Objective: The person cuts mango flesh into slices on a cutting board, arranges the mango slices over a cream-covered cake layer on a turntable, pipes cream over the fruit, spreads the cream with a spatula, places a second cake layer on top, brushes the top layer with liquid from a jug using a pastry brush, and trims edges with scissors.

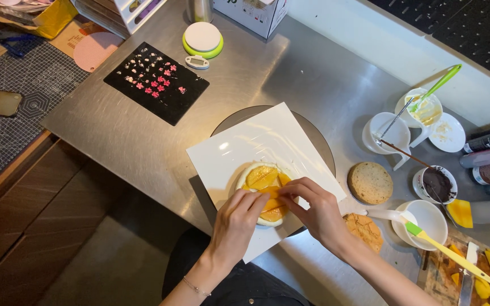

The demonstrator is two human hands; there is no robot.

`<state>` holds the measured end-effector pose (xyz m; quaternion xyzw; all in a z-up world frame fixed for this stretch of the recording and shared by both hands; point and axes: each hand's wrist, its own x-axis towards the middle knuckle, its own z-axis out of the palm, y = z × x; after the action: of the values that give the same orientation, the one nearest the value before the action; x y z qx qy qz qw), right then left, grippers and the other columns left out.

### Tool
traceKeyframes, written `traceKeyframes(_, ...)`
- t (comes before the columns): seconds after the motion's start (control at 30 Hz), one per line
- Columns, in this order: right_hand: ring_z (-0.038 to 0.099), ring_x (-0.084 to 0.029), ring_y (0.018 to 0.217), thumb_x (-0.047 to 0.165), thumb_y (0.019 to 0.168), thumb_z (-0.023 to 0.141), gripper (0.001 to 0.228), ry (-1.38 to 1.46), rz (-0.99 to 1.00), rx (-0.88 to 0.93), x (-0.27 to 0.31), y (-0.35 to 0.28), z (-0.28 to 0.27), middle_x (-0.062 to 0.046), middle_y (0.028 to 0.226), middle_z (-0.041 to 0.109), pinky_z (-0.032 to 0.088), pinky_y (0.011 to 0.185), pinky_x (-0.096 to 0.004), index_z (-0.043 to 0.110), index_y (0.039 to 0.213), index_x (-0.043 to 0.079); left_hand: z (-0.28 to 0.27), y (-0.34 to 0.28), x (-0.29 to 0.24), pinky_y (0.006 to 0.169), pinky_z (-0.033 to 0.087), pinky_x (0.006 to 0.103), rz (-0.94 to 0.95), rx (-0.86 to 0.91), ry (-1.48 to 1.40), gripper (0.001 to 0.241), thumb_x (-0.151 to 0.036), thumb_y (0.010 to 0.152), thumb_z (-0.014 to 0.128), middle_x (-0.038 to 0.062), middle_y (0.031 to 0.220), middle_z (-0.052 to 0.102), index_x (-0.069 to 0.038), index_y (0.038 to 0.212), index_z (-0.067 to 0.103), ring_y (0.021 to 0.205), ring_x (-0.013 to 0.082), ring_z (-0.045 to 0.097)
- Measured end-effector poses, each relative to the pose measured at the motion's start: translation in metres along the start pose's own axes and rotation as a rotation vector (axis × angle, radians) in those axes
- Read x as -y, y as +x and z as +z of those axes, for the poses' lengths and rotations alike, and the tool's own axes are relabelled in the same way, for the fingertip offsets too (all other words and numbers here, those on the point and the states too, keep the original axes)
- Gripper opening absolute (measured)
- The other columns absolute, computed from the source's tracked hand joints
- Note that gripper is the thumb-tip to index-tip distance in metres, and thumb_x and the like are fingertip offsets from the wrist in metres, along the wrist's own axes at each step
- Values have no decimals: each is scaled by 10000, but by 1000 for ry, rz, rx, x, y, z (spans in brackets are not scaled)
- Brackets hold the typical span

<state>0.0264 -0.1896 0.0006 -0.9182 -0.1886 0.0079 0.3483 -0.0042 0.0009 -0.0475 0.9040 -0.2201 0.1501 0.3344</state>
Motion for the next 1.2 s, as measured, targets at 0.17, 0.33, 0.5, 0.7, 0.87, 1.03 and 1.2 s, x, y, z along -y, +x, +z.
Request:
traceKeyframes(0.17,723,-178,915,-12,786,758,217,-61,-130,22,-6,-1,0,-51,1101,707,616,826,-273,733,996,37,-7,3,-3,774,609,287,18,-45,-35,400,81,706,744,148,1027,743,67,1106,731,942,206,677)
traceKeyframes(0.33,694,-201,923,10,833,700,216,-146,-276,26,-8,5,-2,-85,1102,687,607,819,-299,710,1049,15,-5,7,-8,751,586,287,38,-69,3,389,72,694,748,123,981,741,53,1083,740,880,183,651)
traceKeyframes(0.5,649,-195,935,17,812,666,199,-285,-336,38,-4,7,-3,-58,1069,690,568,808,-312,746,994,8,-5,6,-10,796,540,323,40,-96,60,349,20,722,744,107,981,743,28,1070,726,902,193,590)
traceKeyframes(0.7,669,-213,1012,-2,848,682,324,-193,-214,57,11,3,-13,-77,1160,694,596,859,-305,725,1159,78,-23,19,24,949,541,338,-122,-44,-39,242,-183,956,649,120,1390,632,-76,1147,752,1095,253,585)
traceKeyframes(0.87,632,-177,935,121,800,791,275,-257,-115,20,11,-12,-19,-56,1150,686,577,784,-295,778,1074,111,-25,37,40,1041,369,462,-141,7,-69,310,-251,1016,558,141,1448,507,-44,1108,770,1209,298,450)
traceKeyframes(1.03,716,-161,906,113,791,791,287,-128,73,49,16,-31,-7,-44,1179,677,630,784,-280,803,1076,136,-19,43,40,1080,395,457,-132,14,-54,271,-234,986,611,102,1446,519,-51,1075,790,1269,296,438)
traceKeyframes(1.2,717,-178,898,94,801,791,286,-121,33,-64,13,-39,5,-73,1175,674,617,775,-279,784,1087,93,-32,46,42,1013,382,426,-58,26,-37,222,-221,967,644,84,1472,512,-62,1030,785,1231,284,450)
